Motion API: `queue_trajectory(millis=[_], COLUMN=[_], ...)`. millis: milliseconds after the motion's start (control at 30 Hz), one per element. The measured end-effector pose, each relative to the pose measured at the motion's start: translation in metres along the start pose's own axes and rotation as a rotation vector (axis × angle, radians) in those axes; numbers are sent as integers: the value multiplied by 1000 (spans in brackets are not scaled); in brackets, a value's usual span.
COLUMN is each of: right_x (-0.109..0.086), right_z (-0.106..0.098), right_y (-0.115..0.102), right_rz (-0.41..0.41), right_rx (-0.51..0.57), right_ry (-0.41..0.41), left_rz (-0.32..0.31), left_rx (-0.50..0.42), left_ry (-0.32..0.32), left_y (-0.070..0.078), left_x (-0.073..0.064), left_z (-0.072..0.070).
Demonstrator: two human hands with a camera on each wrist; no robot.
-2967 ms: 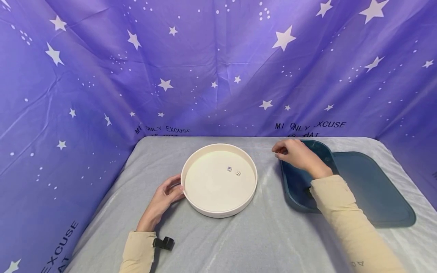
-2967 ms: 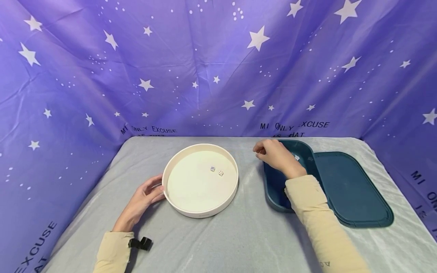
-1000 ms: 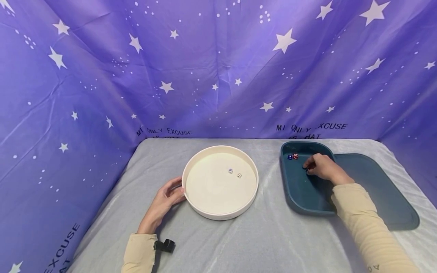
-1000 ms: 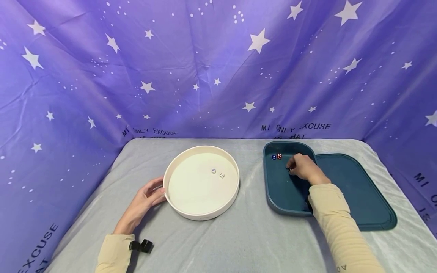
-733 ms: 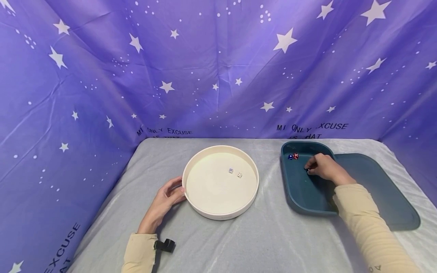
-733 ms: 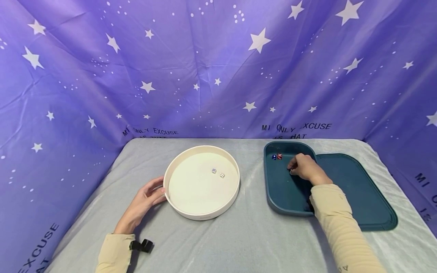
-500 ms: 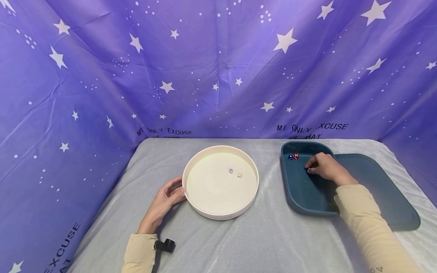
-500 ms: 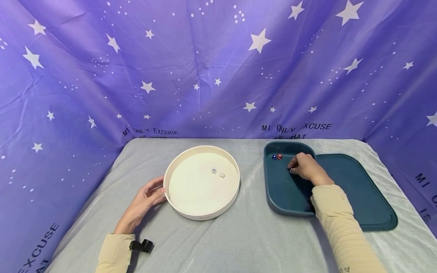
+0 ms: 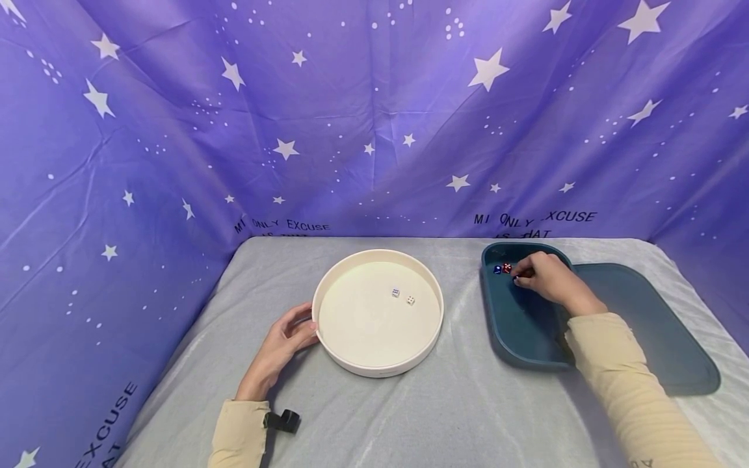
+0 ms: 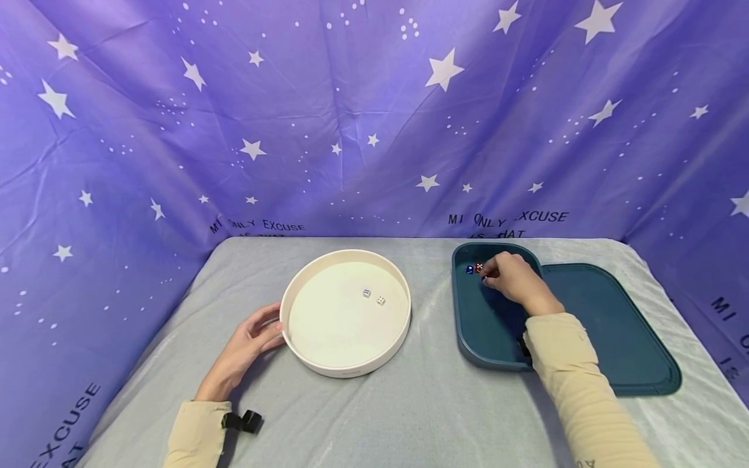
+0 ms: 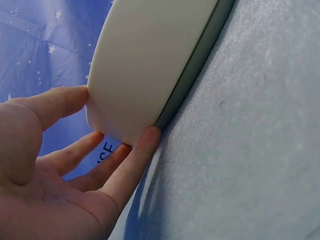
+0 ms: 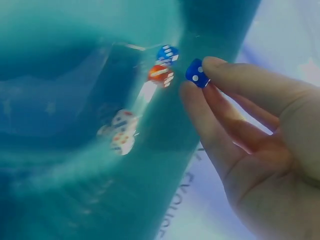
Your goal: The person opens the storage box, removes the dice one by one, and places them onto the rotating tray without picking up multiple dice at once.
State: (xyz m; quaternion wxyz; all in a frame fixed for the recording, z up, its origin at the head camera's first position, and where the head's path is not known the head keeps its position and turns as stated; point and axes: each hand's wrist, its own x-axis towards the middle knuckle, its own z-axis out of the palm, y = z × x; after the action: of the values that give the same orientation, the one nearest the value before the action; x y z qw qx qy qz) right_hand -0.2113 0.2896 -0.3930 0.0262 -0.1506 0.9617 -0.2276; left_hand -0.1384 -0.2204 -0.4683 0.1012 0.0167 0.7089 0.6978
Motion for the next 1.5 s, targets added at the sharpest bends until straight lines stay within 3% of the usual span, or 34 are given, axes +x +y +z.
queue_trajectory(millis=[433,633,1100,1500], right_x=[11,17,29,41], right_z=[-3,0,13,27], right_y=[-44,-62,-92,-115], right_rz=[-2,-51,-113,-107], right_rx=[35,31,85,107], right_ry=[-21,5,15,-35], left_rz=[30,28,31,26], left_rx=[-5,-19,-6,7], left_ry=[-10,-18,-21,-7], left_y=[-2,-1,0,0], left_x=[0,0,-2,-2], left_z=[-1,0,1,1])
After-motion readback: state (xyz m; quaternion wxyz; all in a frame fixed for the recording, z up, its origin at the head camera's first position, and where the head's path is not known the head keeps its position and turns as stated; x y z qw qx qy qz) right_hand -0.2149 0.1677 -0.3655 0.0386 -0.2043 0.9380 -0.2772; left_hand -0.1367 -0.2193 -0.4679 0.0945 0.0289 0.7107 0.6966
